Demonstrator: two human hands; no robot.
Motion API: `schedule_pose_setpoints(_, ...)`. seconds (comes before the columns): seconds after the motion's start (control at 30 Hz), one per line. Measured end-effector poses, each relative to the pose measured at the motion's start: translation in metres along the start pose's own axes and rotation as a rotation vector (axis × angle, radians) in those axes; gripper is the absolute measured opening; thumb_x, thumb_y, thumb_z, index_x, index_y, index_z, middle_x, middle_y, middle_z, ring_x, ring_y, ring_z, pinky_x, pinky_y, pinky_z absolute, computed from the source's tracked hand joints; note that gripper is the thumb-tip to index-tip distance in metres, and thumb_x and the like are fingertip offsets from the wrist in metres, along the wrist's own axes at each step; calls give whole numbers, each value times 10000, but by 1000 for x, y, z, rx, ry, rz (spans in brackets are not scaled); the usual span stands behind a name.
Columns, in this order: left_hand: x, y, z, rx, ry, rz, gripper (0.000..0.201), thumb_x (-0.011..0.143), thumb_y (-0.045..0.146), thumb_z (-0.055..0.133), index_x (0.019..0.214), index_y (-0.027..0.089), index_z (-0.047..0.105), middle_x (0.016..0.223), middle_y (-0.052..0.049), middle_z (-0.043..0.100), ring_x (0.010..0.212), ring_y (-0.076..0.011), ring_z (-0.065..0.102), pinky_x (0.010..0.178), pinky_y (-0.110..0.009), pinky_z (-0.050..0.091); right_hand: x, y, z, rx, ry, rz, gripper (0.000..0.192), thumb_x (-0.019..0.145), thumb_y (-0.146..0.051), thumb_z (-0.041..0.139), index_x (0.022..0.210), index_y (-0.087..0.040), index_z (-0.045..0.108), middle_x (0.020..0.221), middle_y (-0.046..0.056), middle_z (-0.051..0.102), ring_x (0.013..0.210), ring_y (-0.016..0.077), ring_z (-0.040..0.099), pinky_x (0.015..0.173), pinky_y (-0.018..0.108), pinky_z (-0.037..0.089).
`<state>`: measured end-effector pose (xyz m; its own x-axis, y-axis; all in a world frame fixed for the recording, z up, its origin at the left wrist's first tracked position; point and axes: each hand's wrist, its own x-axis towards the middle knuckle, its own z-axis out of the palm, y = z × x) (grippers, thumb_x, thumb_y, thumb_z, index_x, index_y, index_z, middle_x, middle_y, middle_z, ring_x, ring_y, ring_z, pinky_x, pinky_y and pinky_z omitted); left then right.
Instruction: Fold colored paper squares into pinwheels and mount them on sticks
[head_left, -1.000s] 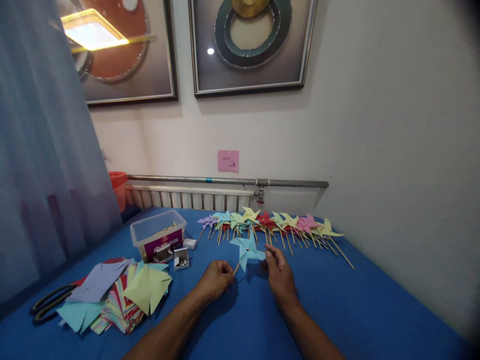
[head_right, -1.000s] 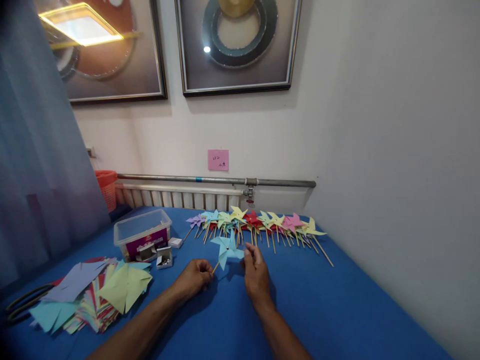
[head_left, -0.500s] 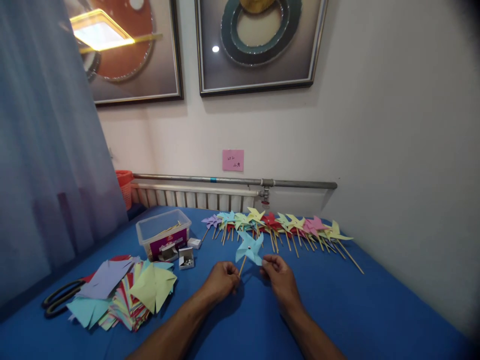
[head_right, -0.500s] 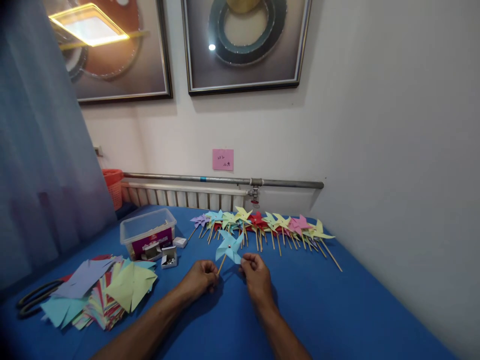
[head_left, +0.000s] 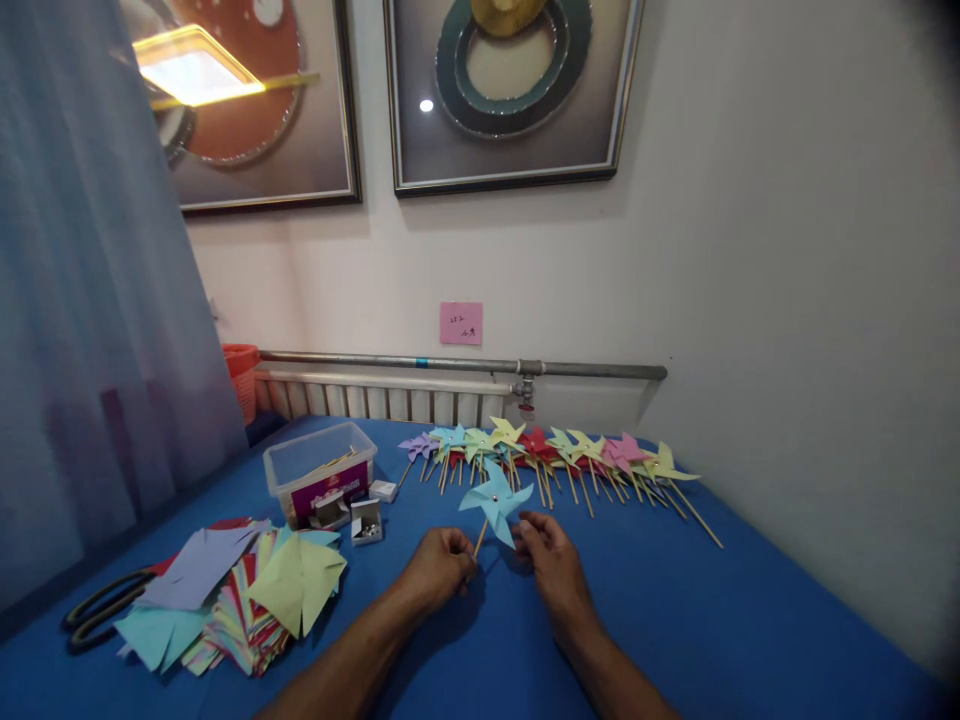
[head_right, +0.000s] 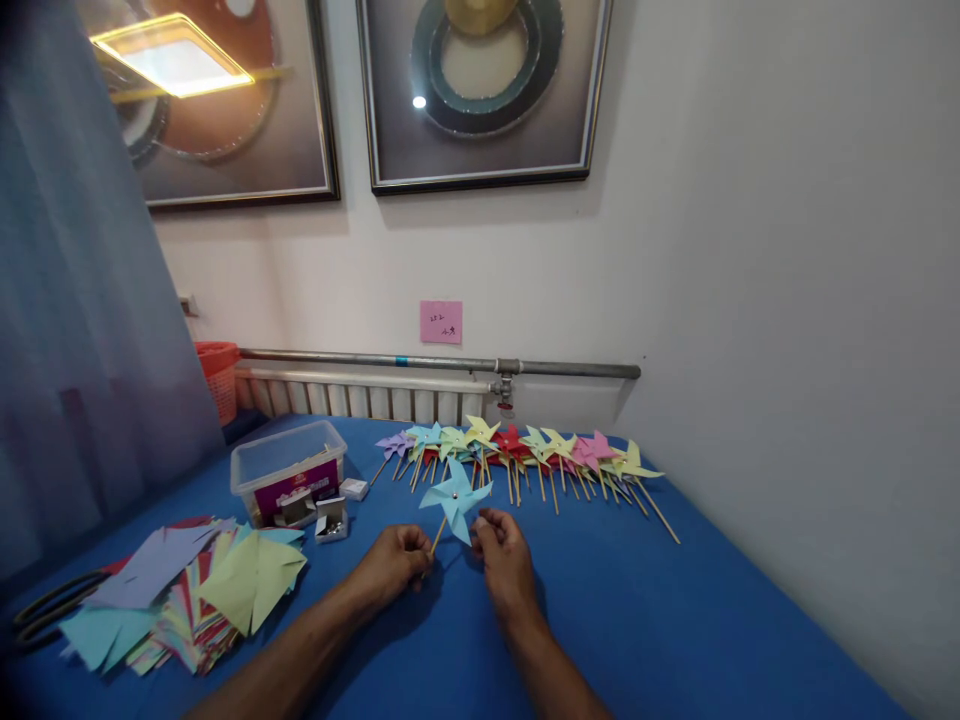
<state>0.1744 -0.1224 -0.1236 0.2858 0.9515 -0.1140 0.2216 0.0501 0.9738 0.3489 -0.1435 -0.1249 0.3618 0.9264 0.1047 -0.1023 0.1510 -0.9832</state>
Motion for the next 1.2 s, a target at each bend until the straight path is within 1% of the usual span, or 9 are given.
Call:
schedule_pose_setpoints(0.3,0,-1,1,1,1,7,49,651,130,552,648,178,549,472,54,508,408,-93,454,447,-228,260,-2,1,2,25,-26,14,356,658,-494,745,867,-214,680,666,8,660,653,205,625,627,320,510)
schedule_pose_setpoints(0.4,0,-2,0,27,-3,19,61,662,120,535,659,180,548,481,53,507,420,-100,459,451,-232,263,-1,2,1,22,-13,14,391,666,-521,735,895,-211,668,715,20,686,656,208,640,624,324,517)
schedule_pose_setpoints(0.53,1,-4,-2,92,6,40,103,660,84,510,651,180,547,473,54,487,430,-102,447,452,-235,273,6,0,-7,23,73,-34,451,719,-575,697,994,-219,661,848,45,729,681,212,671,625,324,522)
schedule_pose_setpoints(0.7,0,-4,-5,123,-9,37,84,659,92,545,657,176,554,481,59,483,433,-96,441,458,-227,286,16,-5,-19,33,143,-76,449,735,-596,684,969,-213,666,827,38,707,658,195,645,629,317,521)
schedule_pose_setpoints(0.83,1,-3,-4,79,-12,21,70,655,106,553,651,176,552,473,58,491,417,-93,442,453,-222,281,14,-10,-21,-43,158,-146,475,741,-549,683,1079,-218,648,913,37,705,682,184,643,652,311,525)
schedule_pose_setpoints(0.9,3,-2,-5,47,22,9,77,650,104,541,633,179,543,454,56,488,401,-94,442,444,-224,266,11,-12,-19,-87,133,-155,441,740,-526,676,1053,-217,647,924,41,705,687,184,645,658,311,523)
schedule_pose_setpoints(1.0,4,0,-6,4,57,7,84,647,104,540,615,181,534,448,54,495,390,-92,445,442,-222,261,8,-11,-15,-106,70,-96,358,733,-508,656,940,-217,638,821,29,685,647,186,631,586,296,492)
schedule_pose_setpoints(1.1,5,0,-6,0,61,-1,79,645,109,564,615,180,542,452,52,506,391,-93,449,442,-222,270,5,-8,-11,-126,-2,-41,317,728,-500,647,882,-223,627,749,10,658,581,165,587,494,262,413)
schedule_pose_setpoints(1.2,5,-3,-5,13,75,0,71,646,115,566,620,179,553,439,54,497,389,-97,442,436,-227,266,1,-2,-5,-169,-129,-5,318,718,-524,636,792,-215,609,664,-10,617,507,135,520,441,239,335)
